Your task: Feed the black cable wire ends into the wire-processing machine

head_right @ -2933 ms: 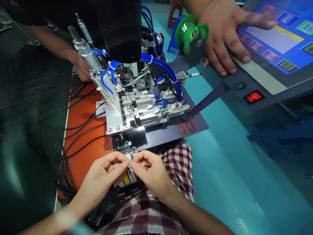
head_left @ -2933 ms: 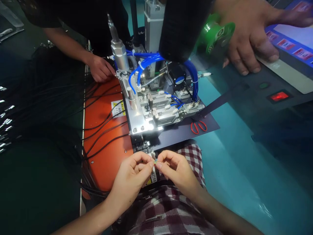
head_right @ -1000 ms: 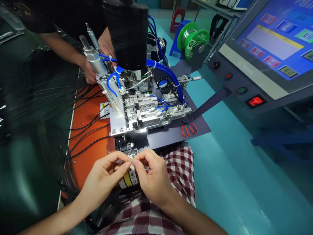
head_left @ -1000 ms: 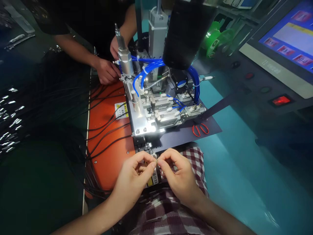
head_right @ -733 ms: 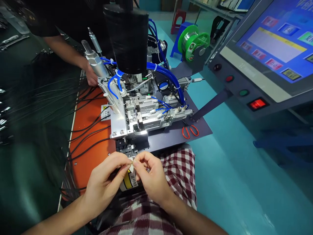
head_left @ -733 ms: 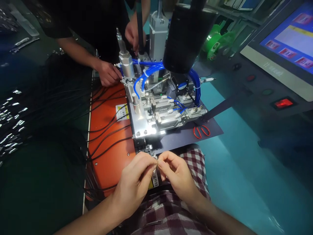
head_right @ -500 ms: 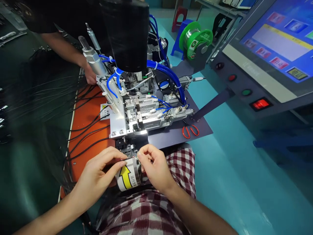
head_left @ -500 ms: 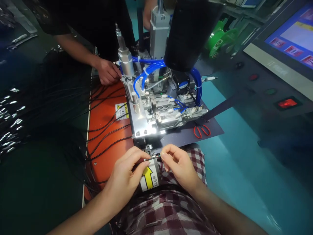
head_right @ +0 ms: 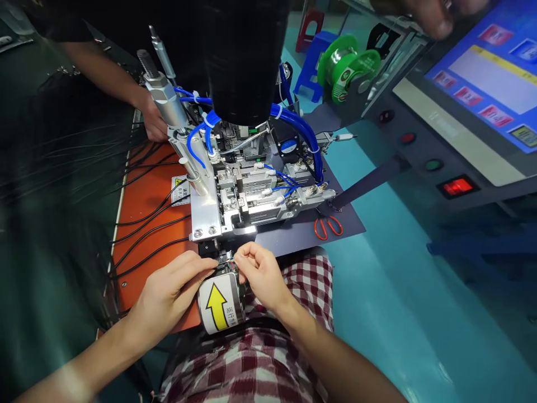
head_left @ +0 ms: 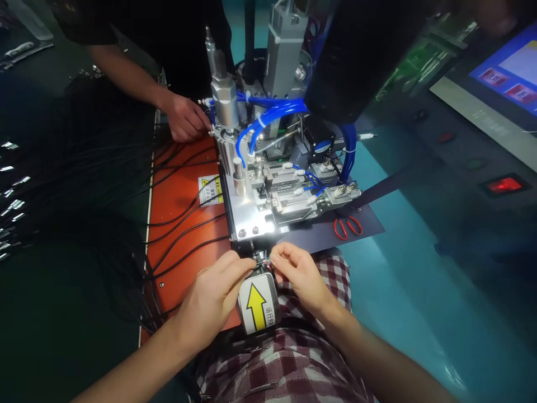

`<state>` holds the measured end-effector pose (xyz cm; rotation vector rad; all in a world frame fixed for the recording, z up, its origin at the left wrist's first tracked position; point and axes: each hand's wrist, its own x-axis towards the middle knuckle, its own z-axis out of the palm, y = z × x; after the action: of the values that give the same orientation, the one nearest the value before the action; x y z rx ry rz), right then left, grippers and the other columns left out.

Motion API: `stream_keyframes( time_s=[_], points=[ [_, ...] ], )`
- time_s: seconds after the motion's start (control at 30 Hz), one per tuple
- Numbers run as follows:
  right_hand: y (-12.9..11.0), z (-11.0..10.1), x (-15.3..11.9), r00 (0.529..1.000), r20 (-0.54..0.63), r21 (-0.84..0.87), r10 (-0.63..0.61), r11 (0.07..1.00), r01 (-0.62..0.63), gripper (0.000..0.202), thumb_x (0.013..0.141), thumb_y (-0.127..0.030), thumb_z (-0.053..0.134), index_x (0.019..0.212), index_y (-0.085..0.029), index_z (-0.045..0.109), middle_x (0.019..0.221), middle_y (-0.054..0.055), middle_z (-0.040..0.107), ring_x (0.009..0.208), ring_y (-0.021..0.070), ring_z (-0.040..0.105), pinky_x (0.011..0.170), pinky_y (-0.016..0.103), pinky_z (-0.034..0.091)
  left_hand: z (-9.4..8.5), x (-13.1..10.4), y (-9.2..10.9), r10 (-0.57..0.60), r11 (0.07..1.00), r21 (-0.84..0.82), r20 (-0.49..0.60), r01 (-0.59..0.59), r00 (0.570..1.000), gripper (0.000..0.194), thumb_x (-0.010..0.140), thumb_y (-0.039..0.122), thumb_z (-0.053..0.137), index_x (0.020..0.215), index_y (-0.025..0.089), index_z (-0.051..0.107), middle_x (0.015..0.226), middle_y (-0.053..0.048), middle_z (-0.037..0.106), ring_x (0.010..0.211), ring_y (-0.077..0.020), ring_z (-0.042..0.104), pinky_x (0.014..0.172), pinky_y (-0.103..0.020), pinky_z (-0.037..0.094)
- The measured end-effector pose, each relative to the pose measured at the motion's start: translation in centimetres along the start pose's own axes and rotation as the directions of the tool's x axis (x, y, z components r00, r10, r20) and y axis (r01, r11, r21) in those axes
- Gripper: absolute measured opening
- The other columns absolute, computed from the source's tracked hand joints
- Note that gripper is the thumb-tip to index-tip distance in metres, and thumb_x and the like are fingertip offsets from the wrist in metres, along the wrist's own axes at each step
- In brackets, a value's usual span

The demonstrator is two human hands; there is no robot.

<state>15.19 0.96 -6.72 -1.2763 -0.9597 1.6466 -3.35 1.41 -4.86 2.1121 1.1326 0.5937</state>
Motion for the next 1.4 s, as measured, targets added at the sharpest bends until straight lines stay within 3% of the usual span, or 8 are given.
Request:
stream_keyframes(
  time_s=[0.2, 0.33, 0.5, 0.63, 1.4],
  points=[
    [1.0, 0.7, -0.3, 0.999, -0.036, 0.040, -0.016, 0.999, 0.017, 0.023, 0.085, -0.039, 0.054, 0.073, -0.021, 0.045, 0.046, -0.008, 0.041, 0.041, 0.0101, 0.033, 0.045, 0.024, 0.025, 0.4, -0.1, 0.1, -0.101, 0.992, -0.084, -0.020, 0.099, 0.995, 0.019, 0.092, 0.018, 0.044, 0.102, 0.021, 0.060, 0.086, -0.002, 0.057, 0.077, -0.0125, 0.056, 0.069, -0.022, 0.046],
    [1.4, 0.9, -0.1, 0.998, -0.058, 0.003, -0.017, 1.000, 0.017, 0.025, 0.085, -0.042, 0.053, 0.074, -0.022, 0.044, 0.046, -0.009, 0.036, 0.039, 0.0100, 0.031, 0.042, 0.024, 0.023, 0.5, -0.4, -0.1, -0.050, 0.997, -0.052, 0.000, 0.050, 0.999, 0.024, 0.092, 0.017, 0.042, 0.110, 0.023, 0.058, 0.087, -0.002, 0.055, 0.077, -0.0118, 0.056, 0.068, -0.021, 0.046],
    [1.6, 0.5, 0.0, 0.994, -0.087, -0.127, -0.066, 0.990, 0.055, 0.023, 0.087, -0.041, 0.051, 0.074, -0.022, 0.045, 0.052, -0.008, 0.032, 0.042, 0.0094, 0.028, 0.041, 0.024, 0.019, 0.5, -0.4, -0.3, 0.036, 0.992, 0.118, 0.021, -0.038, 0.999, 0.030, 0.092, 0.016, 0.038, 0.116, 0.021, 0.055, 0.085, -0.003, 0.050, 0.071, -0.0127, 0.055, 0.063, -0.022, 0.046],
    [1.3, 0.4, 0.3, 0.995, -0.086, -0.122, -0.043, 0.992, 0.032, 0.023, 0.086, -0.038, 0.053, 0.072, -0.021, 0.046, 0.052, -0.008, 0.032, 0.043, 0.0090, 0.027, 0.041, 0.023, 0.019, 0.4, -0.2, -0.4, 0.050, 0.974, 0.218, 0.022, -0.054, 0.998, 0.032, 0.091, 0.013, 0.035, 0.115, 0.019, 0.056, 0.084, -0.004, 0.051, 0.069, -0.0139, 0.054, 0.061, -0.024, 0.046],
    [0.6, 0.1, 1.1, 0.997, -0.062, -0.073, 0.042, 0.996, -0.046, 0.022, 0.079, -0.037, 0.059, 0.069, -0.019, 0.050, 0.047, -0.007, 0.045, 0.043, 0.0096, 0.037, 0.045, 0.023, 0.027, 0.2, 0.6, -0.2, 0.080, 0.947, 0.313, -0.014, -0.071, 0.997, 0.031, 0.088, 0.010, 0.039, 0.108, 0.014, 0.062, 0.082, -0.006, 0.058, 0.069, -0.0171, 0.059, 0.060, -0.027, 0.050]
  ],
)
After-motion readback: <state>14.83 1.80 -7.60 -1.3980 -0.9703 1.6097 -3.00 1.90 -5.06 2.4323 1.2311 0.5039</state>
